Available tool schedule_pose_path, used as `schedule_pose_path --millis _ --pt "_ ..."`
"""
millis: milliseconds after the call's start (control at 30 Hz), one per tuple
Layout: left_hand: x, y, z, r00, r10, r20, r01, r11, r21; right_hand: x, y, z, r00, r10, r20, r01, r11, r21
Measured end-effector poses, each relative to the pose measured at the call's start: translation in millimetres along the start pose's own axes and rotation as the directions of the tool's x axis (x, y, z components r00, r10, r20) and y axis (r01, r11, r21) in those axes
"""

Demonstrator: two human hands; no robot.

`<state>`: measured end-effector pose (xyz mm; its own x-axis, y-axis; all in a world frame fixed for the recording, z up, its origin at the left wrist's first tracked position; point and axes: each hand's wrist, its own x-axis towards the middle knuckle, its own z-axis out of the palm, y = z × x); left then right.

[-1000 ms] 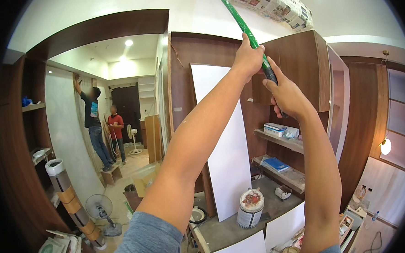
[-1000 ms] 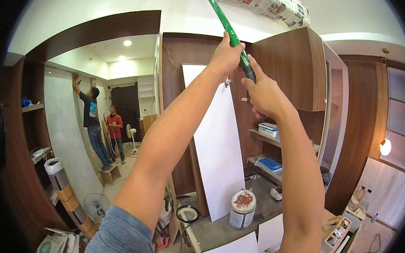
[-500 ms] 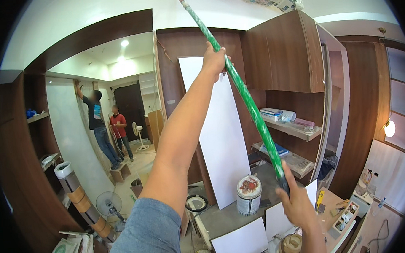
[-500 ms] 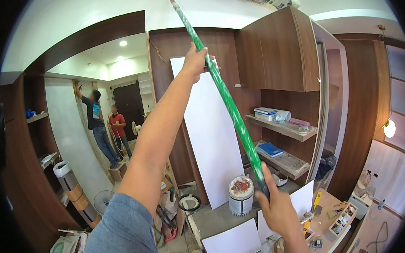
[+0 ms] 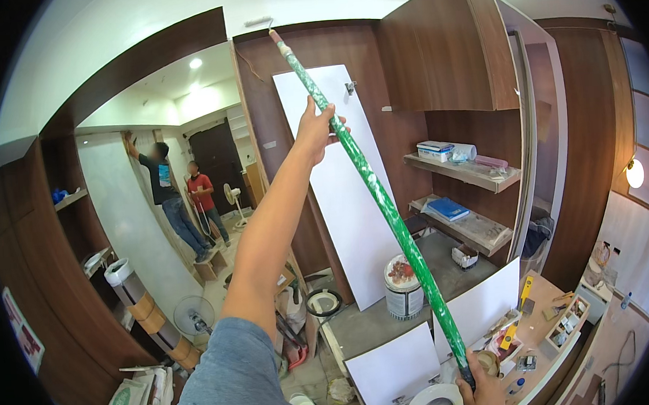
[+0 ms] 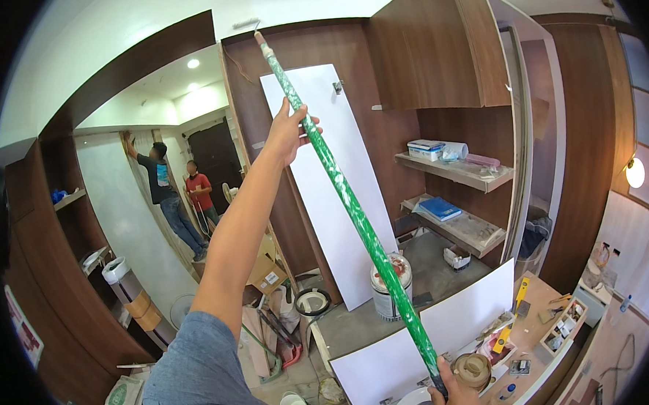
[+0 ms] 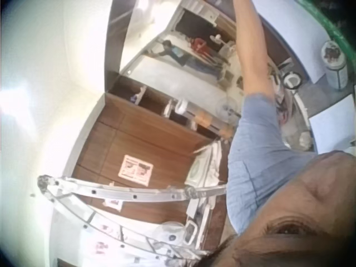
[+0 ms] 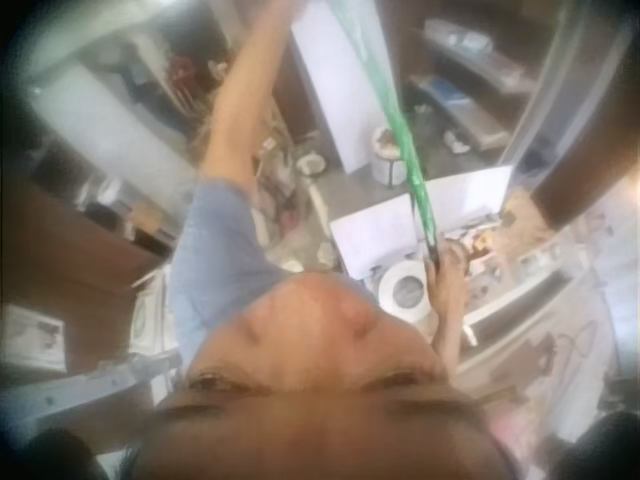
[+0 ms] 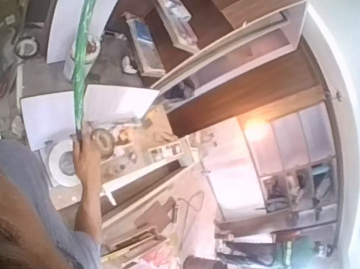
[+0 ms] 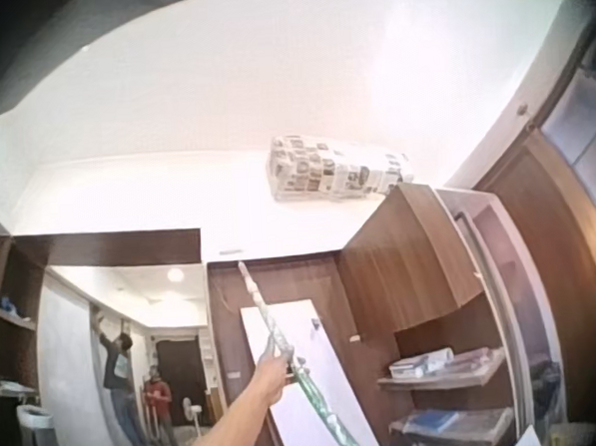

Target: The person uses a long-handled paint roller to apply white paint to the ceiling in a room under renovation. They repeatedly dip the roller into a paint bucket and roll it across the ceiling surface.

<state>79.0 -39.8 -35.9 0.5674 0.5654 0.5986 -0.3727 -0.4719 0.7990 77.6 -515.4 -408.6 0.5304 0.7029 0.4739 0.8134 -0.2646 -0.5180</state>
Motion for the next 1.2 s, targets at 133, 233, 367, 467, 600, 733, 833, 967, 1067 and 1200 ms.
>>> schedule_pose_path --millis 133,233,367,467,600,733,833,967,1067,1200 --pt "-19.7 -11.7 3.2 1.000 -0.018 0.011 0.018 0.999 0.029 -12.0 -13.5 -6.0 0.900 0.333 0.283 -0.373 0.923 0.099" --pt "-22.0 -15.3 -1.7 0.999 -0.013 0.030 0.013 1.000 -0.001 -17.9 -14.9 3.4 0.922 0.313 0.229 -0.358 0.915 0.189" --pt "-28.5 -16.5 -9.5 1.000 -0.017 0.024 0.016 1.000 0.022 -19.7 -21.4 6.0 0.930 0.294 0.222 -0.336 0.924 0.181" --pt "-31.9 -18.9 -11.1 0.999 -0.024 0.028 0.023 0.999 0.036 -26.8 -21.3 15.9 0.892 0.352 0.284 -0.410 0.894 0.178" --pt "-34.9 -20.1 -13.8 0.999 -0.036 0.028 0.034 0.998 0.050 -27.8 -24.4 26.6 0.891 0.353 0.284 -0.419 0.881 0.219" --pt "-35.1 -17.7 -17.3 0.999 -0.038 0.022 0.036 0.997 0.073 -28.9 -23.5 37.2 0.878 0.355 0.321 -0.447 0.848 0.285" --pt "-35.2 -19.7 -20.7 0.999 -0.044 0.022 0.042 0.997 0.068 -30.3 -22.9 46.5 0.892 0.337 0.300 -0.421 0.861 0.285" --pt "-36.1 -22.7 -26.1 0.999 -0.042 0.022 0.040 0.995 0.091 -30.7 -24.8 51.2 0.921 0.292 0.258 -0.356 0.900 0.252" --pt "-33.6 -23.4 -28.0 0.998 -0.046 0.038 0.043 0.995 0.085 -28.2 -28.0 48.7 0.910 0.308 0.279 -0.380 0.888 0.259" --pt "-20.1 -15.2 -27.2 1.000 -0.004 0.024 0.001 0.995 0.099 -12.5 -35.6 40.5 0.909 0.283 0.305 -0.372 0.882 0.290"
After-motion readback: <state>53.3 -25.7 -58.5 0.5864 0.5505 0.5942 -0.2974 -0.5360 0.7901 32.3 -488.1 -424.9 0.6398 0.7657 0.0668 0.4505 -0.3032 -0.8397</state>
